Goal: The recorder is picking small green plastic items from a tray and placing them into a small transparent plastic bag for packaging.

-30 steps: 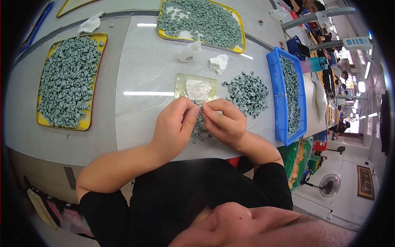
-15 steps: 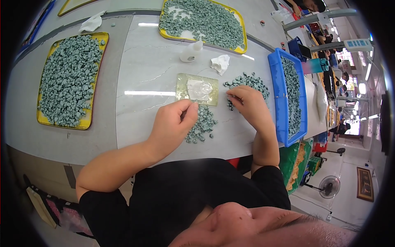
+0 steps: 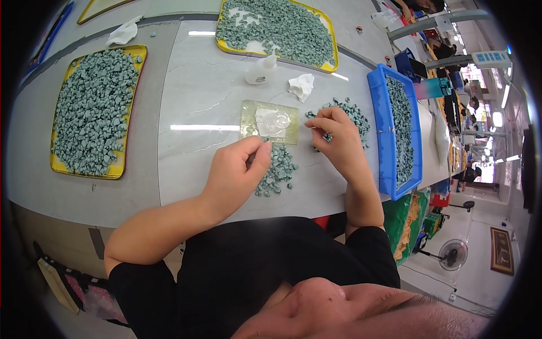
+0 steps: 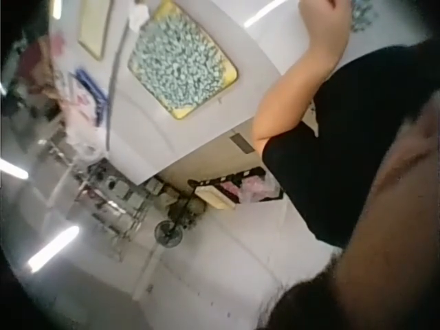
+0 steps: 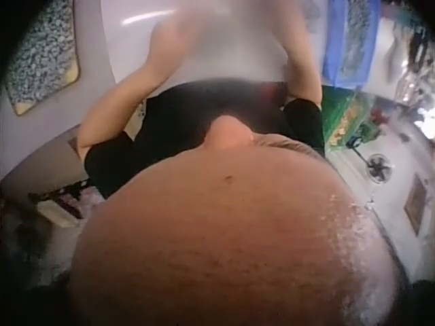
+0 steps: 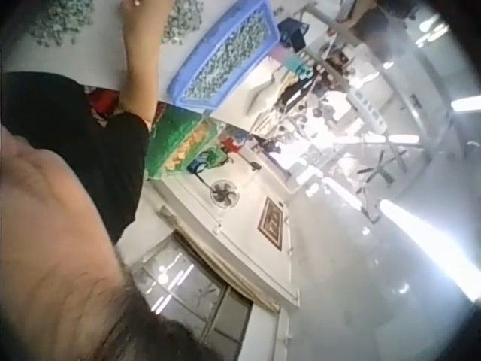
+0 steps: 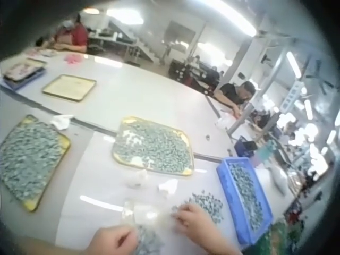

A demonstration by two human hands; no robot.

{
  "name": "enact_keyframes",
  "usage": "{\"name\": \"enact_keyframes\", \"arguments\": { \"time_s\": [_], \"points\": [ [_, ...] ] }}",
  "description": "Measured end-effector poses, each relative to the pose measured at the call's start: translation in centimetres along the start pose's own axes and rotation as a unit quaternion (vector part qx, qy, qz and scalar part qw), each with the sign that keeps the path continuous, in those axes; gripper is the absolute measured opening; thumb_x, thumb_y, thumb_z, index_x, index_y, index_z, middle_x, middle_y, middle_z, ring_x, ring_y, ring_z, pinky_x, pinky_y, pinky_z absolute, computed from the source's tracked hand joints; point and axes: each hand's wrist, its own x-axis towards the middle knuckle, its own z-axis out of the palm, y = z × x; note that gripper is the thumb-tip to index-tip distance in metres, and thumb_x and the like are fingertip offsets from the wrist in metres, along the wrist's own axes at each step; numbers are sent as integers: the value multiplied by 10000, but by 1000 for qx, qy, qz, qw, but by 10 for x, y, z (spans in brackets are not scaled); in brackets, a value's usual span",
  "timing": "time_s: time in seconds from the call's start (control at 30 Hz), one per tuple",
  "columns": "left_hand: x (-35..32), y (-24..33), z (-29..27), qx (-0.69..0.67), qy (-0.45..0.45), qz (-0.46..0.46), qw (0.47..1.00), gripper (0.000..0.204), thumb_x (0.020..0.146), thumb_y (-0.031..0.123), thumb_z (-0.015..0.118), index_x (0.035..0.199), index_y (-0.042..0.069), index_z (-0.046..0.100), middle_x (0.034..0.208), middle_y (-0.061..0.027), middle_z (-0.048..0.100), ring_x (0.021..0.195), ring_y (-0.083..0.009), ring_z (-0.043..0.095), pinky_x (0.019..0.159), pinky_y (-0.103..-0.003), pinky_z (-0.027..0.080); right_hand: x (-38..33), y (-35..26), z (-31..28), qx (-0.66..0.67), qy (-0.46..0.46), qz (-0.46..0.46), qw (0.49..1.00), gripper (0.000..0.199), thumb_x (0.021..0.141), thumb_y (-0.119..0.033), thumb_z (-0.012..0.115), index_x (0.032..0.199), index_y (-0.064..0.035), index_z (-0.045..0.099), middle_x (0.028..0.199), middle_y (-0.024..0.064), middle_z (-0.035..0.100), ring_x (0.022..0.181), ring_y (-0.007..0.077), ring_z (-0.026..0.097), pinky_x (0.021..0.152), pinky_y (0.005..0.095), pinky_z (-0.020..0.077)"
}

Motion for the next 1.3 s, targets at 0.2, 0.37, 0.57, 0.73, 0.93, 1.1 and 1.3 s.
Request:
{"name": "enact_keyframes", "arguments": {
  "time_s": [0.2,0.37,0.57,0.73,0.93,1.1,1.3],
  "points": [
    [2,0,1,51,-26,10,998,246,921,162,536,728,12,513,607,47,434,576,-26,356,491,-207,300,4,-4,0,15,81,-8,997,245,783,40,612,1013,-41,641,895,74,563,751,174,578,661,267,473],
    [3,-4,-1,29,-62,-57,996,186,918,143,522,771,30,519,643,35,459,563,-37,367,489,-203,308,4,2,5,91,89,-20,992,225,818,55,584,1027,-16,630,937,85,606,774,143,625,698,236,503],
    [28,-6,-27,-458,4,-196,867,101,897,133,482,940,42,480,708,-13,450,558,-108,389,507,-219,353,3,1,14,177,96,73,977,190,789,38,627,969,-15,653,930,91,647,781,155,641,706,241,510],
    [41,9,-34,-558,125,-132,810,256,827,52,459,1044,-81,436,933,-130,483,850,-211,512,789,-308,452,3,6,2,60,53,-1,997,171,743,-4,670,903,-61,691,891,78,647,795,206,640,687,281,503],
    [42,25,-7,-462,147,-121,866,302,862,-16,426,1147,-114,402,1064,-166,482,987,-225,523,888,-299,456,-2,23,-10,-20,60,-77,995,166,740,-41,674,906,-50,682,876,99,635,781,259,618,686,321,505],
    [43,30,13,-362,119,-142,913,283,930,46,450,1181,-77,403,1018,-152,534,862,-179,557,748,-244,486,-4,25,-26,-58,56,-106,991,141,736,-35,669,876,-27,662,865,105,624,790,271,607,685,338,502],
    [37,23,32,-306,1,-154,940,257,944,122,488,1152,-26,514,860,-35,557,670,-85,485,559,-192,372,-5,32,-30,-37,56,-101,993,146,723,-35,680,867,-23,656,850,106,621,772,268,604,672,338,501]
  ]
}}
